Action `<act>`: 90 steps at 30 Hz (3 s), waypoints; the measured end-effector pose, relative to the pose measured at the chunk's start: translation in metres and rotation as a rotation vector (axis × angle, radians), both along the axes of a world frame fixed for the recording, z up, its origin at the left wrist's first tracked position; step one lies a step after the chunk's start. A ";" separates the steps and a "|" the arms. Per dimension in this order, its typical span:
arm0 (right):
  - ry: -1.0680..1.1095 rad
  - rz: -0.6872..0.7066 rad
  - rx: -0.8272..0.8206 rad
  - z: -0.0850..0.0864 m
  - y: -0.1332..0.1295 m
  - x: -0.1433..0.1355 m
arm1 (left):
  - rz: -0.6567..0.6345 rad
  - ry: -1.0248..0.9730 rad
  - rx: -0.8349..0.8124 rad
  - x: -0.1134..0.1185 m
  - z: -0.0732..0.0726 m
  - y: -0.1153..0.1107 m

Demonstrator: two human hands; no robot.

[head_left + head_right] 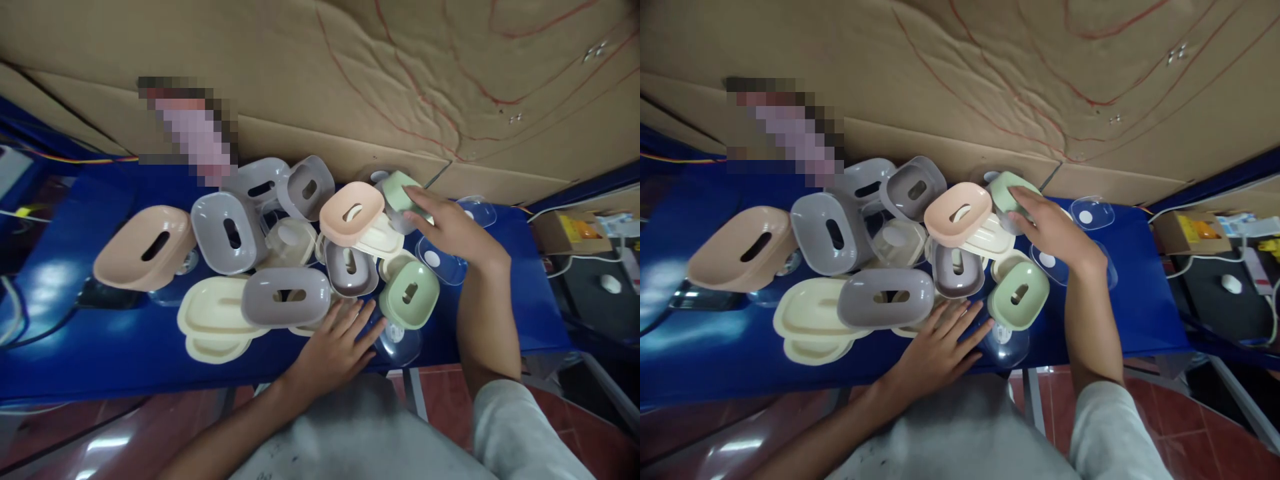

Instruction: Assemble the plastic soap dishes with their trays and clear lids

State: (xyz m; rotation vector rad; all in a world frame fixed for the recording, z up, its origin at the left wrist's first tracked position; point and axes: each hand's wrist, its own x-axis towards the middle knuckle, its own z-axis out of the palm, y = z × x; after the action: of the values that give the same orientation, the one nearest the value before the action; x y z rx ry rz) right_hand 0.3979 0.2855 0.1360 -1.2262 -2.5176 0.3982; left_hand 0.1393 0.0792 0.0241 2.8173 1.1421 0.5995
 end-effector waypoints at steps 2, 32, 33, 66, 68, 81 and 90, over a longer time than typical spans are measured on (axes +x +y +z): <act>0.061 0.061 -0.005 0.003 -0.002 -0.013 | 0.020 -0.003 -0.008 0.002 0.000 0.001; -0.003 0.110 0.336 -0.081 -0.201 -0.098 | 0.525 -0.132 0.205 -0.158 0.000 -0.047; -0.022 0.113 0.319 -0.080 -0.197 -0.108 | 0.532 -0.135 0.215 -0.154 0.003 -0.048; 0.103 0.199 0.158 -0.105 -0.279 -0.106 | 0.304 -0.190 -0.027 -0.110 -0.019 -0.099; 0.092 0.201 0.214 -0.108 -0.277 -0.096 | 0.265 -0.161 -0.032 -0.114 -0.014 -0.093; 0.302 -0.226 0.126 -0.096 -0.273 -0.026 | 0.156 -0.251 -0.075 -0.080 -0.005 -0.088; 0.074 0.194 0.195 -0.098 -0.278 -0.059 | 0.221 -0.308 -0.132 -0.070 -0.008 -0.076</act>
State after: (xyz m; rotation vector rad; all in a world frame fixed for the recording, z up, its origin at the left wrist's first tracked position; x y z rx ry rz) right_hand 0.3386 0.0078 0.0376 -0.8833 -2.5503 0.2308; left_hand 0.0697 0.0030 0.0158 2.4001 1.3776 0.8984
